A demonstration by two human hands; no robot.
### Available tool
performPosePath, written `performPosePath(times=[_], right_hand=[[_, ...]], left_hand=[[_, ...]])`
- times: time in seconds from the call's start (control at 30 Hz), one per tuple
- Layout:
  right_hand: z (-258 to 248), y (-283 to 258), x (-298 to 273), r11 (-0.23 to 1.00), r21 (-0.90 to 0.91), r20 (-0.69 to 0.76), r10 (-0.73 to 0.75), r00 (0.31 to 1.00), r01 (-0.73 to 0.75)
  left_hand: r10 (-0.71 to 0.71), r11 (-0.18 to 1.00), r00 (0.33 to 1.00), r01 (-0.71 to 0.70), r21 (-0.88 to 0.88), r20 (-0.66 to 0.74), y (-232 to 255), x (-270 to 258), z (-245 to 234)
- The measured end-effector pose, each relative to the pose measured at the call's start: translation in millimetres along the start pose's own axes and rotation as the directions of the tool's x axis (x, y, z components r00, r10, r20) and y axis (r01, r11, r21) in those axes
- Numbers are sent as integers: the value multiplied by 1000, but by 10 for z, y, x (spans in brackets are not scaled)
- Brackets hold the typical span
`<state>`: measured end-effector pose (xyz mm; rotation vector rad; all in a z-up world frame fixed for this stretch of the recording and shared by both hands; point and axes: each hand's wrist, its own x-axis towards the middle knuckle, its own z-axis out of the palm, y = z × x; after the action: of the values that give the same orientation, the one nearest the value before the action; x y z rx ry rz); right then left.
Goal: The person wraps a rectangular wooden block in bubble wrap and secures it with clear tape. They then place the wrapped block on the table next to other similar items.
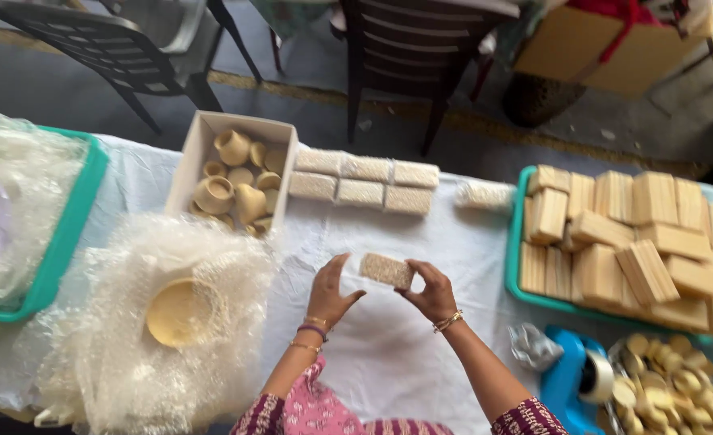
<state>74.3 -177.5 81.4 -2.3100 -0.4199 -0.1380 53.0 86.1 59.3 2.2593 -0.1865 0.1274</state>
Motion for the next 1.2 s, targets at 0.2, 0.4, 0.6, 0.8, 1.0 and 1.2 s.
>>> performPosePath(times=[0.2,0.4,0.6,0.8,1.0,1.2], right_hand=[[357,-248,1335,999,-52,-77,-9,997,5],[932,-457,2281,996,-93,8,-14,1000,14],[1267,-547,2477,985,-153,82,93,992,-80],[1240,-577,2426,987,-150,64,70,996,-59],[1277,-460,2434,989,-144,87,54,995,-41],[1067,-686,2386,987,-163,73,12,997,0]], left_hand=[[65,844,985,-139,517,159,-622,-296,152],[-87,892,955,-53,448,285,-469,-255,-23],[-94,921,954,-26,390,285,-457,-246,-65],[-129,927,939,0,375,319,-403,-224,-134],[-104,913,949,-27,406,298,-452,-245,-63],[-122,906,944,-21,424,307,-421,-246,-80]])
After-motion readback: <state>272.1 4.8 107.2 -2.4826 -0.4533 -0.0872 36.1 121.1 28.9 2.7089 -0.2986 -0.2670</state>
